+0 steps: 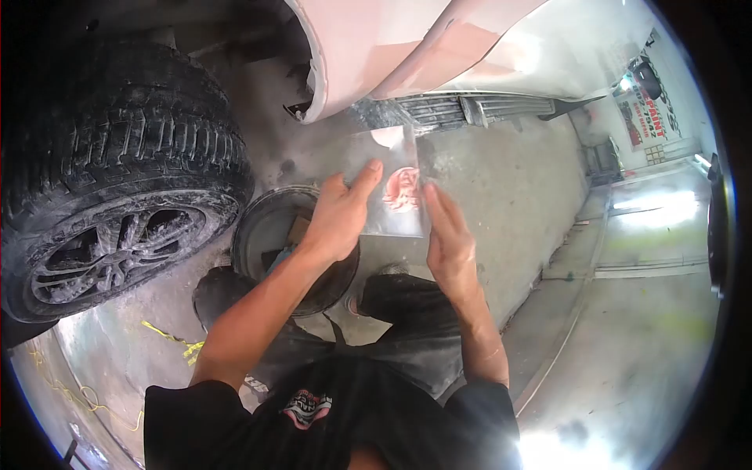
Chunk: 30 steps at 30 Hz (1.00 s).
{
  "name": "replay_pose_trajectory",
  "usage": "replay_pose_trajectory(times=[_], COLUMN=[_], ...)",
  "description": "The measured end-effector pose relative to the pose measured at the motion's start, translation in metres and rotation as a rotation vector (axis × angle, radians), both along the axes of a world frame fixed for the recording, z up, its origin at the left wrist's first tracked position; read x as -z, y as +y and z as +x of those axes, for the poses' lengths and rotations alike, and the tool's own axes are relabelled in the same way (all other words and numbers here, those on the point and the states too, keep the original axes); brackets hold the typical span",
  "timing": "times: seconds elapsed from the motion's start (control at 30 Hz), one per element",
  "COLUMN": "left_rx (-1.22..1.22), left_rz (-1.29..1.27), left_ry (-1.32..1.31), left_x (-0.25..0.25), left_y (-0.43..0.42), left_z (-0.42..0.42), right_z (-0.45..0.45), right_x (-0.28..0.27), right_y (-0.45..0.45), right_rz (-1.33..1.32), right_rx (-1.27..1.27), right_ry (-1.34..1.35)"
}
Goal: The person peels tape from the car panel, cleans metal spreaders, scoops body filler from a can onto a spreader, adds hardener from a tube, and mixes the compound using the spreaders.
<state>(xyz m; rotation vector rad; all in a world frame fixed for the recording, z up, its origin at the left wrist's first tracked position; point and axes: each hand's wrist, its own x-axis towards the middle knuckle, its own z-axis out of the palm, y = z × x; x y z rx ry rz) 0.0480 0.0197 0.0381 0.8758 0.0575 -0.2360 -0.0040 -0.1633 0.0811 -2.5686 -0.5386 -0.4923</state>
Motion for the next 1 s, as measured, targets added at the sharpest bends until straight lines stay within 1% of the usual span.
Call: replay_pose_trajectory(times=[0.03,0.13,0.23,0.33,0.37,0.43,0.53,0.57,0.6,0.67,0.73,0.77,0.8,0.87,0.9,0.93,1.0], left_rx=[-0.026,-0.044,0.168,-0.037,-0.069,-0.136,-0.067,-0.07,-0.073,-0.079,-0.087,-0.006,0.031,0.111,0.157,0.134,0.073], left_rz=[-0.053,0.113,0.496,0.601,0.585,0.556,0.687,0.526,0.363,0.081,-0.161,-0.27,-0.319,-0.407,-0.46,-0.452,-0.439], left_ry=[0.028,-0.101,-0.184,-0.316,-0.311,-0.3,-0.163,-0.054,0.057,0.157,0.129,0.165,0.184,0.22,0.172,0.123,0.03], left_x=[-0.002,0.007,-0.017,-0.003,0.004,0.013,0.017,-0.001,-0.021,-0.026,-0.006,-0.009,-0.011,-0.008,-0.002,0.003,0.009], left_y=[0.002,0.003,0.013,0.001,-0.001,-0.004,0.001,0.005,0.011,0.013,0.011,0.01,0.004,-0.011,-0.012,-0.013,-0.015], left_z=[-0.001,0.001,-0.006,-0.009,-0.008,-0.006,-0.002,-0.002,-0.004,0.0,0.01,0.004,0.0,-0.008,-0.01,-0.011,-0.012], right_z=[-0.002,-0.002,0.001,0.002,-0.005,-0.015,-0.027,-0.03,-0.031,-0.032,-0.036,-0.038,-0.039,-0.034,-0.03,-0.026,-0.018], right_x=[0.008,0.001,-0.034,-0.03,-0.025,-0.018,-0.016,-0.017,-0.018,-0.024,-0.03,-0.03,-0.029,-0.012,-0.007,-0.001,0.003], right_y=[-0.013,-0.027,-0.012,-0.004,0.002,0.007,0.002,-0.002,-0.01,-0.028,-0.027,-0.018,-0.009,0.011,0.013,0.015,0.003], right_rz=[-0.217,-0.274,-0.443,-0.558,-0.523,-0.536,-0.541,-0.539,-0.453,-0.284,0.03,0.198,0.367,0.422,0.352,0.282,-0.049], right_rx=[0.032,0.062,0.074,-0.146,-0.172,-0.235,-0.266,-0.262,-0.219,-0.142,-0.152,-0.161,-0.166,-0.301,-0.313,-0.326,-0.236], right_ry=[-0.04,-0.112,-0.15,-0.072,-0.017,0.05,0.112,0.129,0.127,0.127,-0.042,-0.119,-0.204,-0.208,-0.199,-0.191,-0.154])
